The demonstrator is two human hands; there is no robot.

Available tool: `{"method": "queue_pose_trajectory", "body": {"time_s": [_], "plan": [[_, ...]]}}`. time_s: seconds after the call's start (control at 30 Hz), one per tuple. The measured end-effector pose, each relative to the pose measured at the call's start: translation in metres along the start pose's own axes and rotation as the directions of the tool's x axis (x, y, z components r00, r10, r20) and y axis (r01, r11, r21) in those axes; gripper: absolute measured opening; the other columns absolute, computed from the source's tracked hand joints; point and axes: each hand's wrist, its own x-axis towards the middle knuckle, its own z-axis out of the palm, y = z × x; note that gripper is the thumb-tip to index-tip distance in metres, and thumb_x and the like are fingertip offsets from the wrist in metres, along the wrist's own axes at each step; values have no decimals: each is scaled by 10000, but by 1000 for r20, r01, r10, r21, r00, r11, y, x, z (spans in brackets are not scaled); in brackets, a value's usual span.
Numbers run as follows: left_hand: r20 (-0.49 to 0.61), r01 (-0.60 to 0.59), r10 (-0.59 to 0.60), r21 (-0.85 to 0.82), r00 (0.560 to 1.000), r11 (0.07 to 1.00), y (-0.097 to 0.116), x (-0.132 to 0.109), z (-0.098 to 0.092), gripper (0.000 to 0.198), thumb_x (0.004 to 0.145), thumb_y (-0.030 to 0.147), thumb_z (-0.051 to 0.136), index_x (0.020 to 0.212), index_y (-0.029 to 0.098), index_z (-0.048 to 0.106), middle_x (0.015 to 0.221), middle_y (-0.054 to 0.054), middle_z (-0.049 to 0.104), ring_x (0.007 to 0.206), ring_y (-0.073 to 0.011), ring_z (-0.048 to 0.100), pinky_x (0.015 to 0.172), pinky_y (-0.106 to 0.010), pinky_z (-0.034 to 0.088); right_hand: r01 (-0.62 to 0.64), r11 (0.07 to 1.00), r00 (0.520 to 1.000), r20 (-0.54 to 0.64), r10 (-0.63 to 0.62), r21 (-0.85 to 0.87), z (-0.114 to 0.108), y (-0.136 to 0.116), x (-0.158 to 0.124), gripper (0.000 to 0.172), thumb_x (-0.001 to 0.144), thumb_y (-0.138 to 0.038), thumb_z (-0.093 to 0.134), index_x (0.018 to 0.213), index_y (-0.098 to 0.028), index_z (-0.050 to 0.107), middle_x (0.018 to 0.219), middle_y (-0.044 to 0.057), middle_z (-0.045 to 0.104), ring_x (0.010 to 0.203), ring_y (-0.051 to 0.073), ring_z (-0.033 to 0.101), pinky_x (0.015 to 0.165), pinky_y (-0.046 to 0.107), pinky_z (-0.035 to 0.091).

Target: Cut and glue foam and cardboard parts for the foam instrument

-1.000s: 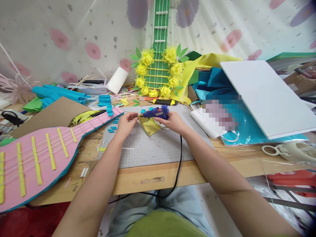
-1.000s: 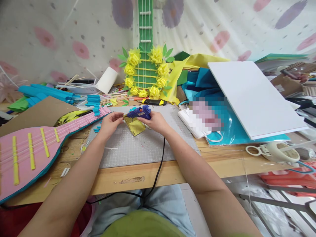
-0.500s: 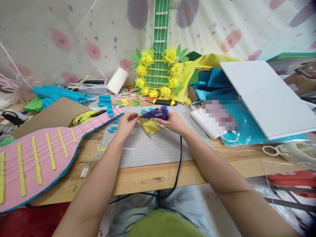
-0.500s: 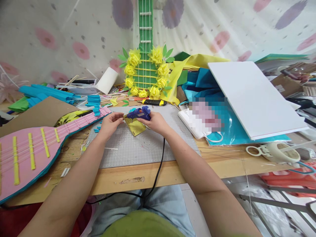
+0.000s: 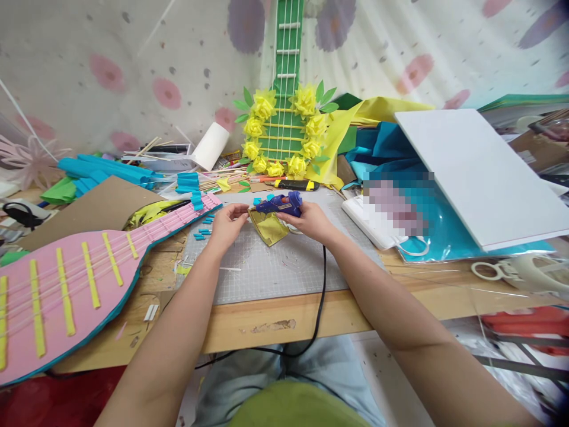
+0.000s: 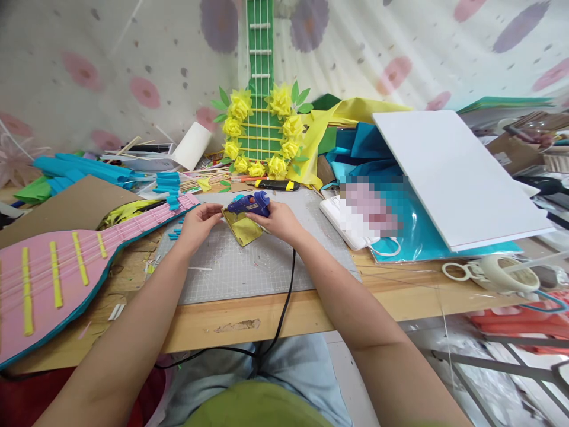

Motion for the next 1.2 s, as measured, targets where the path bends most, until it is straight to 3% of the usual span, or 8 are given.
{"method": "queue_pose_trajectory", "body": {"time_s": [0.3,0.83,1.2], "plan": [[-6,-13,13,7,1000,1000,-4,2,-1,286,555,276,691,802,141,640,801,-55,665,758,-165,611,666,-300,513,49,999,999,20,-49,2,-1,3,0,378,740,-461,606,1009,-201,652,895,55,692,834,219,629,747,333,483],[-12,-9,9,26,1000,1000,-4,3,-2,245,583,237,643,806,137,634,815,-62,666,762,-169,615,664,-305,515,48,997,991,126,-39,-67,-13,-2,-3,388,744,-437,612,1042,-191,643,888,55,693,789,206,626,701,302,473],[-4,-51,52,73,999,996,-10,5,-5,242,604,233,635,832,154,646,851,-58,666,815,-177,616,802,-361,494,64,994,991,121,-53,-90,-14,-2,-3,373,746,-463,603,1005,-199,653,859,48,696,782,212,630,687,297,479]]}}
